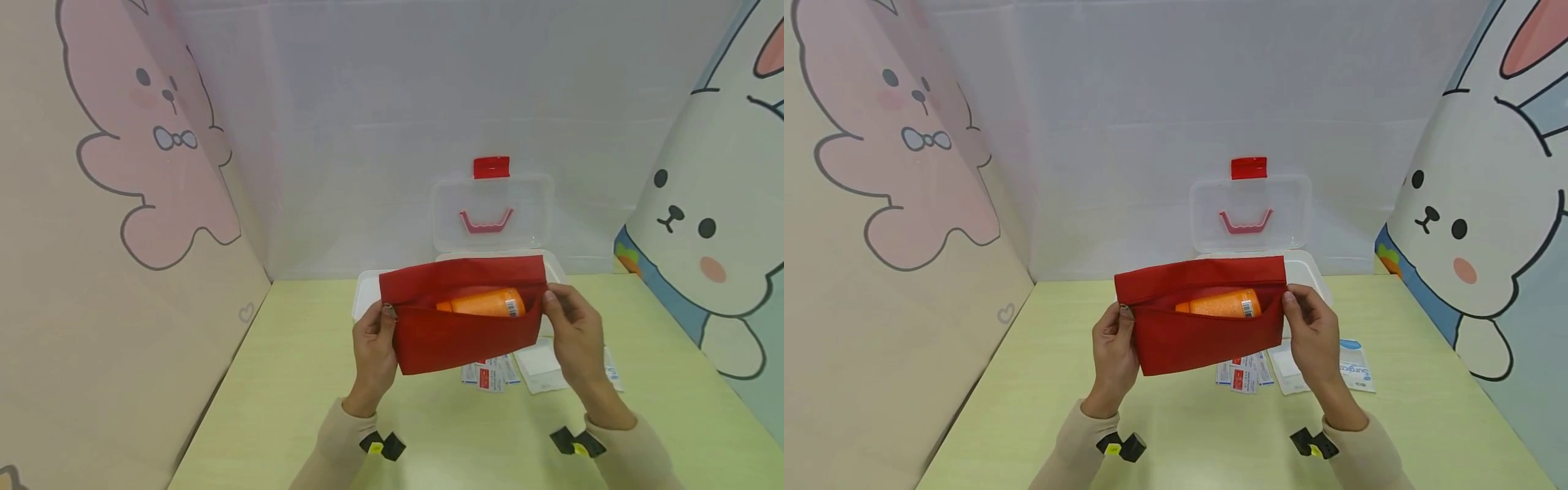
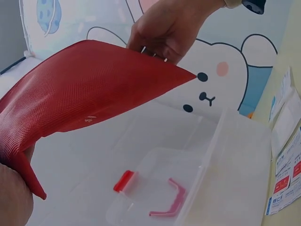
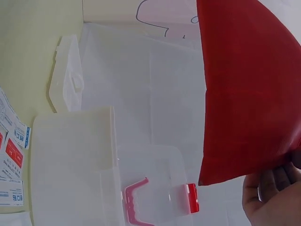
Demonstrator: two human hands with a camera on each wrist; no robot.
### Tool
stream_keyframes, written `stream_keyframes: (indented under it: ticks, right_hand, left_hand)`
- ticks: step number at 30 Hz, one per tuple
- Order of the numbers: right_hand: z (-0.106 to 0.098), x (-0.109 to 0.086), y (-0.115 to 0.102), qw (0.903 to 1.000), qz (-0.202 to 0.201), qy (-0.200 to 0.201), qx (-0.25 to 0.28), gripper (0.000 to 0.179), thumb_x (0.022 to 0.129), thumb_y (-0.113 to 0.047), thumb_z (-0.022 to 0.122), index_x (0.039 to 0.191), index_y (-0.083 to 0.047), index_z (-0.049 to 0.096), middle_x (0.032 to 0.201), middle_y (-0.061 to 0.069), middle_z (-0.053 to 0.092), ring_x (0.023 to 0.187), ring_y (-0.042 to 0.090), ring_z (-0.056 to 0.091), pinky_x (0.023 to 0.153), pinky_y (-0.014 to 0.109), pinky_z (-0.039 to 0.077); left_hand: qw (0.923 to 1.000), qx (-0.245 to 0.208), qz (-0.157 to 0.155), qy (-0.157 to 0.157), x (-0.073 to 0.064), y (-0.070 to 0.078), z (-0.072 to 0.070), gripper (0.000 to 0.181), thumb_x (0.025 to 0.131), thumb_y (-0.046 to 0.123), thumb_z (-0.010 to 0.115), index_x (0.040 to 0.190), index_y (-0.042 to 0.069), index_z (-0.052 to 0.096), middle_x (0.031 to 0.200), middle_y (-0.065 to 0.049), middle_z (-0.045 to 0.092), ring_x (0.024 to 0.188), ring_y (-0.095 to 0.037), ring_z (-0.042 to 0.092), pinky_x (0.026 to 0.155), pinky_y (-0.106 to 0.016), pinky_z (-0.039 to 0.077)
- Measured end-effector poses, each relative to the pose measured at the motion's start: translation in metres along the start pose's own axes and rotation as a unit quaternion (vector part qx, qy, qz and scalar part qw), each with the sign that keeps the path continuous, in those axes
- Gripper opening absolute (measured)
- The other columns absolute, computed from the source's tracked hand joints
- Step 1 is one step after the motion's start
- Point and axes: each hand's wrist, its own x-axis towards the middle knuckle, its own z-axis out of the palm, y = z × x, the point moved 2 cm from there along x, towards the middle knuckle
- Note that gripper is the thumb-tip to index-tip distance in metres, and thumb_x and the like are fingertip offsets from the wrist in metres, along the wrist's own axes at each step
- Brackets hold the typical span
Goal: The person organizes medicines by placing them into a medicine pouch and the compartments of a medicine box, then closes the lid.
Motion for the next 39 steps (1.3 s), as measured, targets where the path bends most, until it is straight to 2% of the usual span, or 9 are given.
stream_keyframes:
  ticks: [8,16,20,24,27,29,34,36,39]
  right_hand:
    - [0.000,0.000,0.012,0.9982,0.023,-0.046,-0.030,0.029,0.103,-0.019,0.048,0.123,0.001,0.058,0.106,-0.020,0.065,0.090,0.001,0.065,0.085,0.010,0.049]
    - [0.001,0.002,0.021,0.9953,0.027,-0.081,-0.046,0.034,0.104,-0.023,0.047,0.125,0.003,0.055,0.108,-0.020,0.063,0.095,-0.003,0.064,0.084,0.010,0.051]
    - [0.002,0.002,0.024,0.9921,0.032,-0.090,-0.081,0.036,0.104,-0.027,0.046,0.128,0.000,0.053,0.117,-0.006,0.063,0.101,-0.006,0.060,0.086,0.008,0.049]
    - [0.003,0.001,0.019,0.9880,0.024,-0.055,-0.143,0.034,0.104,-0.026,0.047,0.128,-0.004,0.056,0.124,0.010,0.063,0.104,-0.013,0.053,0.090,0.005,0.041]
    - [0.004,-0.001,0.009,0.9869,-0.008,-0.017,-0.160,0.029,0.102,-0.021,0.051,0.125,-0.006,0.060,0.120,0.009,0.065,0.106,-0.014,0.052,0.093,0.004,0.038]
    - [0.005,-0.003,0.000,0.9888,-0.046,-0.003,-0.142,0.025,0.101,-0.015,0.053,0.122,-0.005,0.062,0.116,0.001,0.066,0.107,-0.012,0.054,0.095,0.005,0.039]
    - [0.013,-0.010,-0.026,0.9806,-0.169,-0.008,-0.099,0.024,0.094,0.004,0.056,0.117,0.001,0.063,0.109,-0.016,0.064,0.104,-0.004,0.059,0.095,0.008,0.044]
    - [0.018,-0.015,-0.037,0.9740,-0.201,-0.018,-0.103,0.025,0.092,0.007,0.058,0.115,0.002,0.064,0.108,-0.013,0.065,0.101,-0.003,0.060,0.092,0.008,0.046]
    - [0.026,-0.022,-0.050,0.9695,-0.219,-0.039,-0.102,0.022,0.090,0.006,0.062,0.111,0.000,0.067,0.104,-0.001,0.069,0.095,0.003,0.064,0.085,0.009,0.050]
  left_hand:
    - [0.9997,-0.022,-0.005,0.011,0.000,0.002,0.002,0.022,0.103,0.009,0.046,0.106,0.019,0.065,0.092,0.010,0.068,0.078,-0.006,0.064,0.065,-0.023,0.052]
    - [0.9997,-0.018,0.001,0.013,-0.001,0.000,0.004,0.023,0.102,0.007,0.047,0.105,0.019,0.066,0.092,0.012,0.068,0.078,-0.004,0.062,0.066,-0.020,0.051]
    - [0.9998,-0.016,-0.002,0.013,-0.003,-0.002,0.005,0.022,0.102,0.006,0.047,0.107,0.014,0.067,0.094,0.011,0.069,0.078,-0.004,0.063,0.066,-0.021,0.052]
    - [0.9999,-0.010,-0.002,0.009,-0.004,-0.002,0.005,0.026,0.102,0.008,0.047,0.111,0.020,0.068,0.095,0.012,0.070,0.077,-0.003,0.063,0.065,-0.020,0.052]
    - [1.0000,-0.001,-0.001,0.009,-0.004,-0.002,0.005,0.027,0.102,0.009,0.047,0.111,0.023,0.068,0.094,0.012,0.070,0.076,-0.003,0.062,0.064,-0.020,0.051]
    - [0.9999,0.000,-0.001,0.011,-0.004,-0.003,0.006,0.026,0.102,0.008,0.048,0.110,0.023,0.068,0.092,0.012,0.069,0.075,-0.002,0.061,0.063,-0.019,0.050]
    - [0.9999,-0.002,0.007,0.014,-0.004,-0.006,0.008,0.023,0.101,0.006,0.049,0.105,0.019,0.067,0.084,0.013,0.063,0.074,-0.001,0.058,0.063,-0.018,0.048]
    - [0.9998,0.001,0.012,0.015,-0.004,-0.007,0.009,0.021,0.101,0.006,0.050,0.103,0.019,0.067,0.083,0.014,0.061,0.075,-0.001,0.056,0.064,-0.017,0.047]
    - [0.9997,0.007,0.014,0.017,-0.005,-0.007,0.012,0.019,0.100,0.005,0.051,0.099,0.018,0.065,0.083,0.013,0.059,0.076,-0.001,0.055,0.066,-0.017,0.046]
